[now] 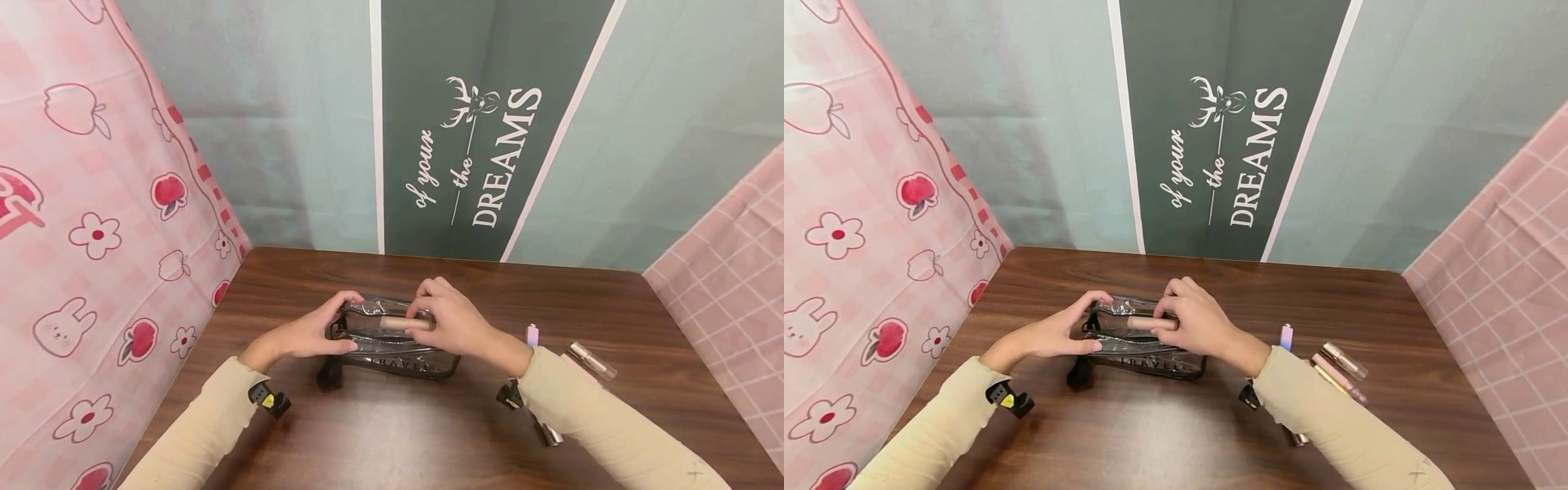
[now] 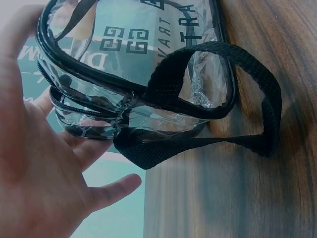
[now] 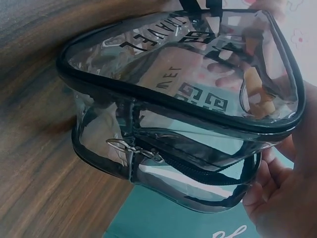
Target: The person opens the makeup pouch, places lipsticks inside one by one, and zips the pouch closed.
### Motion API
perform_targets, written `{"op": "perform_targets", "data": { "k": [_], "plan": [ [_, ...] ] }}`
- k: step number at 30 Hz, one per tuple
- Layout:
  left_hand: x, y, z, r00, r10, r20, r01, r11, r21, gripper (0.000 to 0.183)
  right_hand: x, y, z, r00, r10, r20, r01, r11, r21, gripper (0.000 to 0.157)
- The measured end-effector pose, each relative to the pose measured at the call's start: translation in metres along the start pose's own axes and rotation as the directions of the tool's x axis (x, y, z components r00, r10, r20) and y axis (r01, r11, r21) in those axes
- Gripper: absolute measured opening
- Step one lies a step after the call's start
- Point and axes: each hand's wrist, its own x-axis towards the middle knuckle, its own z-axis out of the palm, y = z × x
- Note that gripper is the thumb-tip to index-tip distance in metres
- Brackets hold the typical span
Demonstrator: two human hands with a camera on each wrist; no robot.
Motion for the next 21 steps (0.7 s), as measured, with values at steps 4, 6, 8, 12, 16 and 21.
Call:
{"op": "perform_targets", "data": {
  "k": [4,6,8,12,16,21],
  "plan": [
    [0.0006,-0.001,-0.0003,1.0,0.0,0.0,0.0,1.0,-0.003,0.068,0.0007,0.0008,-0.0004,1.0,0.009,0.014,-0.009,1.0,-0.013,0.016],
    [0.0009,-0.0008,-0.0007,1.0,0.0,0.0,0.0,1.0,-0.004,0.069,0.001,0.0011,-0.0007,1.0,0.005,0.013,-0.005,1.0,-0.012,0.014],
    [0.0011,-0.0005,-0.0011,1.0,0.001,-0.001,-0.001,1.0,-0.008,0.069,0.0016,0.0014,-0.0009,1.0,0.001,0.014,-0.001,1.0,-0.013,0.014],
    [0.0012,-0.0007,-0.0011,1.0,0.003,-0.001,-0.003,1.0,-0.011,0.069,0.0023,0.0014,-0.0013,1.0,0.001,0.019,-0.001,1.0,-0.015,0.015],
    [0.0014,-0.002,-0.0006,1.0,0.002,0.001,-0.002,1.0,-0.026,0.069,0.0031,0.0023,-0.0018,1.0,0.005,0.025,-0.004,1.0,-0.013,0.015],
    [0.0017,-0.001,-0.0012,1.0,-0.002,-0.002,0.002,0.999,-0.036,0.07,0.0044,0.0035,-0.0021,1.0,0.004,0.029,-0.004,1.0,-0.004,0.013]
  ]
}}
